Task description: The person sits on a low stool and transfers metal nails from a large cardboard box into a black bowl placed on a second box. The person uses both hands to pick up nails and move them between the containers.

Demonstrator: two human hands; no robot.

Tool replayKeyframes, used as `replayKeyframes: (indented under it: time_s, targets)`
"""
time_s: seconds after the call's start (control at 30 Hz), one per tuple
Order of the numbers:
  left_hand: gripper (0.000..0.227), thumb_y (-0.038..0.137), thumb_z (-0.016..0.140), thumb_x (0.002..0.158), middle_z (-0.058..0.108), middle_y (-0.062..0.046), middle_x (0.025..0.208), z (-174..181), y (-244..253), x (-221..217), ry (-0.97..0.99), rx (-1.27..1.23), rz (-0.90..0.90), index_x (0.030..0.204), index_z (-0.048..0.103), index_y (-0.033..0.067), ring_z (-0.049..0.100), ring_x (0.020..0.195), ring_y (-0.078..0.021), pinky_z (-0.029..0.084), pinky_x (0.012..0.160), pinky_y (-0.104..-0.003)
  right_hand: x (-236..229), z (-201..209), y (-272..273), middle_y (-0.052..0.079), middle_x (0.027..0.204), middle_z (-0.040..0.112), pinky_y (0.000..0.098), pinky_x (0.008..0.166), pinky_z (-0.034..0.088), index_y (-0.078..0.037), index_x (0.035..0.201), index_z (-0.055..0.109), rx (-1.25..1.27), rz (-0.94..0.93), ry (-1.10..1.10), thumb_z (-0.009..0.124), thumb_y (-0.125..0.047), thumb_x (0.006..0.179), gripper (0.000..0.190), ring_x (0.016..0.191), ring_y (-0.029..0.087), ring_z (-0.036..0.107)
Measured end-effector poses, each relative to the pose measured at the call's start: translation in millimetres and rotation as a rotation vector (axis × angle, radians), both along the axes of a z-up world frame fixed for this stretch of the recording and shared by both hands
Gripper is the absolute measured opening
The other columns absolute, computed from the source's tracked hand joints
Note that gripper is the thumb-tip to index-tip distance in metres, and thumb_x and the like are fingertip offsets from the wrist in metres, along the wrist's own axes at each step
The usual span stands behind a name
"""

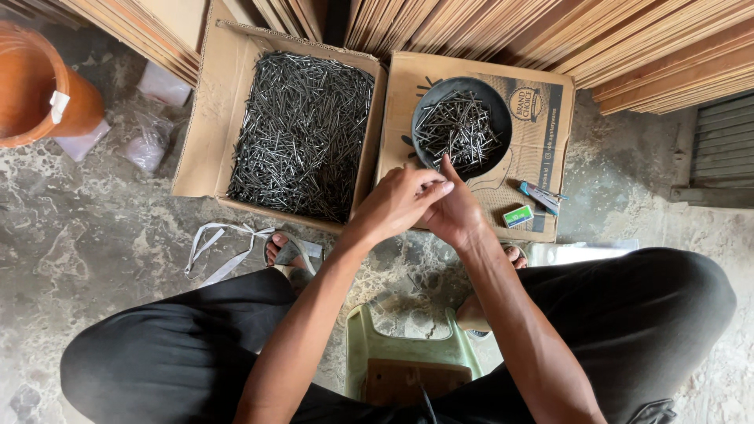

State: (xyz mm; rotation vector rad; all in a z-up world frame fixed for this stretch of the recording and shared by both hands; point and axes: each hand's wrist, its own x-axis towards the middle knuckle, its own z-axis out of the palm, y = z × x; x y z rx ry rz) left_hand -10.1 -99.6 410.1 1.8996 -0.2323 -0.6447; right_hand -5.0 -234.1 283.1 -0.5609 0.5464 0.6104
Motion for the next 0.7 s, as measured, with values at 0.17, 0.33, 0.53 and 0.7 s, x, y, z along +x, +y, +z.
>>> replayKeyframes:
  time_s: [0.17, 0.33, 0.53, 0.7]
  targets:
    - [0.037, 0.028, 0.045, 0.092, 0.062, -0.024, 0.104, -9.0, -1.6, 1.2, -0.035, -0.043, -0.002, 0.115, 0.057, 0.0028, 0.067, 0.082, -0.0332, 0.053, 0.074, -0.042, 1.5, -3.9, -9.9, 0.011, 0.093, 0.06, 0.0347, 0.072, 0.056, 0.006, 0.104, 0.054, -0.016, -0.056, 0.019, 0.039, -0.041, 0.095, 0.05, 0.085, 0.023, 0.062]
    - [0.042, 0.035, 0.045, 0.092, 0.062, -0.025, 0.103, -18.4, 17.1, 12.7, -0.097, -0.134, 0.131, 0.117, 0.057, 0.0041, 0.066, 0.081, -0.0331, 0.053, 0.072, -0.041, 12.0, 58.5, -22.8, 0.014, 0.108, 0.045, 0.0333, 0.089, 0.047, 0.008, 0.119, 0.034, 0.019, -0.189, 0.015, 0.036, -0.05, 0.09, 0.064, 0.1, 0.025, 0.05]
    - [0.036, 0.036, 0.051, 0.091, 0.061, -0.021, 0.106, -116.6, 68.1, 30.6, -0.129, 0.001, 0.426, 0.115, 0.058, 0.0106, 0.066, 0.083, -0.032, 0.053, 0.074, -0.042, 25.5, 56.1, -51.4, 0.033, 0.141, 0.007, 0.048, 0.111, 0.021, 0.011, 0.135, -0.001, 0.367, -0.328, 0.054, 0.039, -0.053, 0.084, 0.091, 0.134, 0.043, 0.019]
    - [0.027, 0.022, 0.052, 0.088, 0.062, -0.02, 0.102, -242.4, 105.2, 6.8, -0.025, 0.276, 0.615, 0.107, 0.062, 0.0058, 0.061, 0.095, -0.0364, 0.048, 0.083, -0.045, 24.6, 61.0, -51.4, 0.034, 0.139, 0.017, 0.0459, 0.112, 0.021, 0.013, 0.135, 0.007, 0.19, -0.16, -0.115, 0.042, -0.054, 0.086, 0.09, 0.134, 0.041, 0.022]
